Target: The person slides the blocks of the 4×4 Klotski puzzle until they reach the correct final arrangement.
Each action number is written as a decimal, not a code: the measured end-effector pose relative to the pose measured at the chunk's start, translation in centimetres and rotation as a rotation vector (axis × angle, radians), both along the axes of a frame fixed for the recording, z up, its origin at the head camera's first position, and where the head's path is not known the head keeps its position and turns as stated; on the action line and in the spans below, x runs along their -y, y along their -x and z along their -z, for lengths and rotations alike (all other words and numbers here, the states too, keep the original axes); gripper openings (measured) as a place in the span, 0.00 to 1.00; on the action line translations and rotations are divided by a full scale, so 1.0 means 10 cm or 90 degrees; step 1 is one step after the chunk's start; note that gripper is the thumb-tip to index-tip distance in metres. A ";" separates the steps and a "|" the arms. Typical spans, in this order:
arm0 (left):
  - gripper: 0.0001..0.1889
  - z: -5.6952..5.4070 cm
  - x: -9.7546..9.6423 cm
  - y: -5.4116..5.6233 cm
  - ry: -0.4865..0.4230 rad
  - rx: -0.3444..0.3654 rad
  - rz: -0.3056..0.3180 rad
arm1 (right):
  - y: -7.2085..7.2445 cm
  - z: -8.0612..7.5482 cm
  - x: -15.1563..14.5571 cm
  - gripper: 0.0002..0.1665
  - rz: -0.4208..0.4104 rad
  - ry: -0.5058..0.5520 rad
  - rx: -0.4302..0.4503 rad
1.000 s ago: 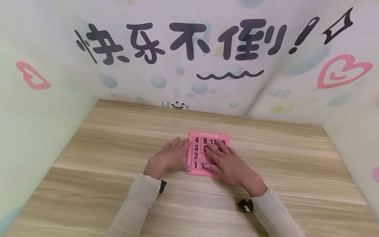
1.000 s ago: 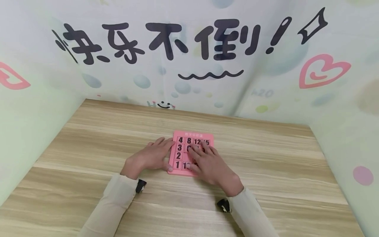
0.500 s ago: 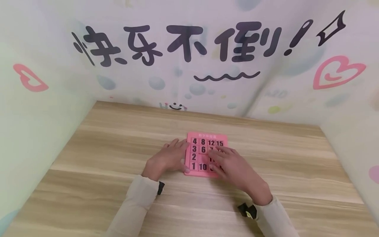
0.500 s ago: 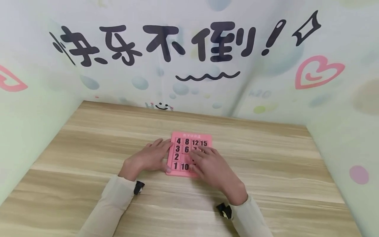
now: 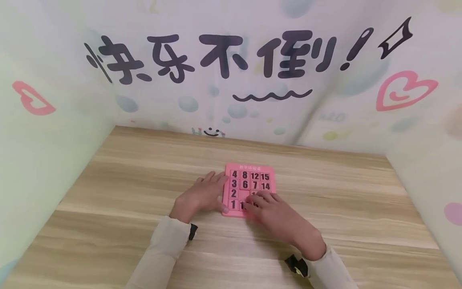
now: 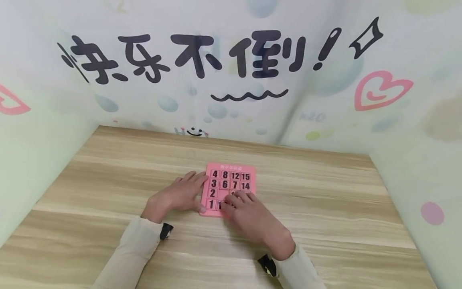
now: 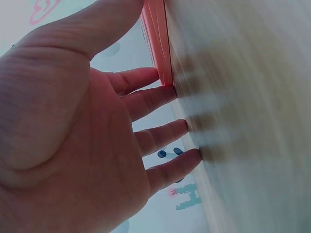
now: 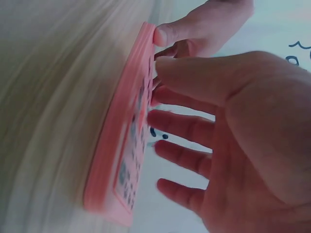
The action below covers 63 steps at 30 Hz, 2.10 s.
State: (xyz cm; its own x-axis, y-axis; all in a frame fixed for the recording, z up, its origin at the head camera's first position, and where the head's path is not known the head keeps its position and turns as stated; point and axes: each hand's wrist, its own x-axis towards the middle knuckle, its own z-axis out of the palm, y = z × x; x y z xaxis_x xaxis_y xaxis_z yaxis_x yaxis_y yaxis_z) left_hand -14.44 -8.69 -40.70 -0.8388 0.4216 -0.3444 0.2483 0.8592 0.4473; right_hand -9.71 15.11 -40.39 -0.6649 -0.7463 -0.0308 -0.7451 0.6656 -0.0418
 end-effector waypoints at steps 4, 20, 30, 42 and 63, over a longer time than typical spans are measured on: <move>0.52 0.00 0.01 0.00 -0.002 -0.007 -0.003 | -0.02 -0.05 0.02 0.20 -0.018 -0.015 0.000; 0.52 0.03 0.01 -0.02 -0.014 -0.005 -0.001 | -0.09 -0.07 0.04 0.21 0.023 -0.050 0.059; 0.51 0.02 0.01 -0.02 -0.016 -0.001 -0.005 | -0.07 -0.07 0.05 0.21 0.041 -0.049 0.075; 0.51 0.01 0.00 0.00 -0.013 0.003 0.000 | -0.06 -0.05 0.04 0.22 0.051 -0.048 0.073; 0.52 0.03 0.02 0.01 -0.014 0.003 0.006 | -0.03 0.01 0.05 0.27 0.089 -0.025 0.085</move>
State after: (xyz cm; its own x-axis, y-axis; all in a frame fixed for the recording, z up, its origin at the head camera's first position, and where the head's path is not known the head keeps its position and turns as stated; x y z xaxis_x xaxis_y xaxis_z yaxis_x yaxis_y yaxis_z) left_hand -14.55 -8.92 -41.00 -0.8334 0.4364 -0.3390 0.2537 0.8472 0.4668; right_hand -9.45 14.61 -40.54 -0.7502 -0.6433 -0.1529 -0.6345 0.7655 -0.1070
